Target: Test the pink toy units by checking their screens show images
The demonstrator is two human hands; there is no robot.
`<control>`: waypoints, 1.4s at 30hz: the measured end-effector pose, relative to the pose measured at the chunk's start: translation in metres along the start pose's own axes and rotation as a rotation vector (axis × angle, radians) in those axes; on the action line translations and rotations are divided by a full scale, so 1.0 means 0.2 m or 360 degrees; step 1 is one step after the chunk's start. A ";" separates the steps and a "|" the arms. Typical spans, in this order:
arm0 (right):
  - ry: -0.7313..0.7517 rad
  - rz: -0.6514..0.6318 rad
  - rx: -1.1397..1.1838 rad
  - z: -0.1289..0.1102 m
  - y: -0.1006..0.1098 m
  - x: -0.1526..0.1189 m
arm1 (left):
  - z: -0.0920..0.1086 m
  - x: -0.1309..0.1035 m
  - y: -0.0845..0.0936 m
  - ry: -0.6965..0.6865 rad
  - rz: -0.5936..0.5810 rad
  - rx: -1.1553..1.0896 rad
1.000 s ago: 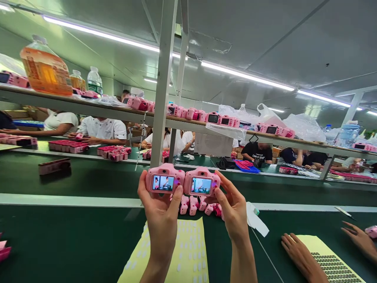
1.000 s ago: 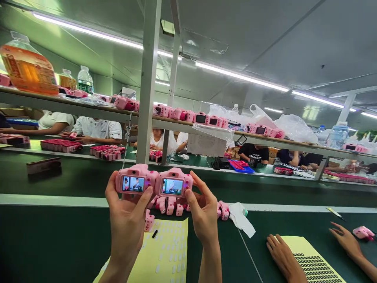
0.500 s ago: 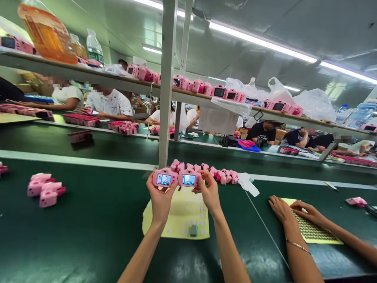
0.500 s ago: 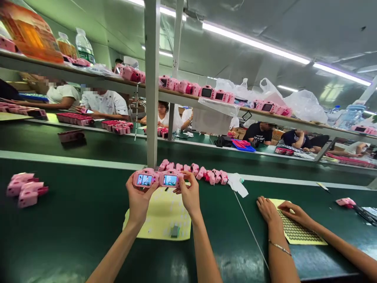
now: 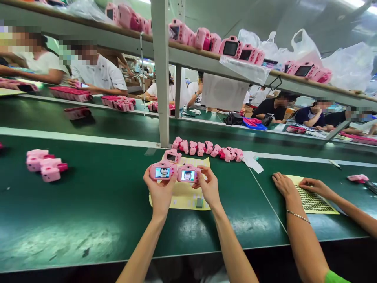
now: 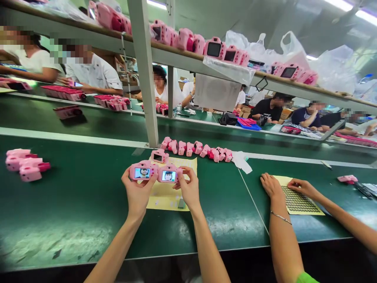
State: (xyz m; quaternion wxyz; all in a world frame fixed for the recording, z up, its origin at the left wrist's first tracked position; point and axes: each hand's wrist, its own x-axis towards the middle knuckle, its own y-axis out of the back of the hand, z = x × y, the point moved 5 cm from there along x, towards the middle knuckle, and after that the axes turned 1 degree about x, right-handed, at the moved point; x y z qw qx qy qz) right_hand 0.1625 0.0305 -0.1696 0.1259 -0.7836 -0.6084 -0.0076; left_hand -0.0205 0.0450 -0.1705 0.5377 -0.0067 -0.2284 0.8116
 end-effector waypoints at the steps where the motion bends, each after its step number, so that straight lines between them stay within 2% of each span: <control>1: -0.0003 -0.0002 0.0001 0.00 0.00 0.00 | 0.00 0.00 0.00 -0.0001 0.0000 -0.0003; 18: 0.0000 -0.0016 -0.0026 0.01 0.00 -0.02 | -0.03 -0.01 0.01 0.0028 0.0070 -0.0005; 28: -0.0014 -0.0016 -0.0068 0.03 0.00 -0.02 | 0.02 -0.03 -0.02 -0.0039 0.0073 0.0010; 35: 0.0035 0.0055 -0.0059 0.02 0.00 -0.02 | -0.02 -0.02 0.01 0.0100 0.0076 0.0206; 39: 0.0122 0.0172 -0.0021 -0.03 0.02 -0.03 | -0.07 -0.01 0.02 0.0214 0.0048 0.0394; 42: 0.0185 0.0258 0.0013 -0.09 0.04 -0.07 | -0.08 -0.01 0.01 0.0206 -0.0021 0.0551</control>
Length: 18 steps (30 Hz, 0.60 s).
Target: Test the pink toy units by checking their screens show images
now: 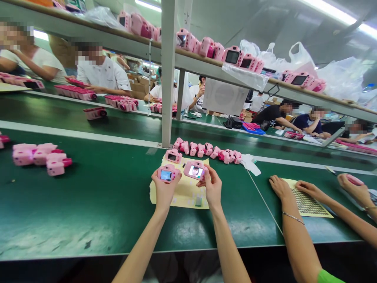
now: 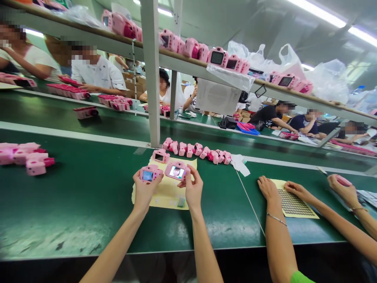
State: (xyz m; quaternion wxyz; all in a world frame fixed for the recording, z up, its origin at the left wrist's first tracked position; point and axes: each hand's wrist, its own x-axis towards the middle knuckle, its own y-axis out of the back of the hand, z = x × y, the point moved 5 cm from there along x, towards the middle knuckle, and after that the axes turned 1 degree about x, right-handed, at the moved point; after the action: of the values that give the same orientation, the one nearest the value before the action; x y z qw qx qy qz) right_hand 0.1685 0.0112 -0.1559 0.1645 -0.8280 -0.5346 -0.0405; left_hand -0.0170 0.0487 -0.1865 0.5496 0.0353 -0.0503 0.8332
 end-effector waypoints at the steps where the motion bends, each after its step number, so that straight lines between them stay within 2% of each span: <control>1: 0.0017 0.0023 0.0007 -0.03 0.01 -0.01 | 0.00 0.00 -0.01 -0.0017 -0.0023 0.0069; 4: 0.0057 0.0040 0.0002 -0.11 0.01 -0.06 | 0.01 -0.01 -0.03 -0.0063 -0.0077 0.0344; 10: 0.0115 -0.0080 -0.0083 -0.26 -0.03 -0.14 | 0.03 -0.04 -0.04 -0.0140 -0.0142 0.0855; 13: 0.0170 -0.0115 -0.0108 -0.31 -0.02 -0.24 | 0.03 -0.07 -0.03 -0.0225 -0.0197 0.0933; 18: 0.0254 -0.0176 -0.0109 -0.37 0.04 -0.45 | 0.06 -0.11 0.03 -0.0401 -0.0270 0.0848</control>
State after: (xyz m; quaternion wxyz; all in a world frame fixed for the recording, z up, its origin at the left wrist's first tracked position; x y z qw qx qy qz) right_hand 0.1453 -0.0935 -0.1097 0.1755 -0.7964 -0.5631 -0.1335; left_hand -0.0145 0.0253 -0.1775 0.5780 0.2852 0.1053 0.7573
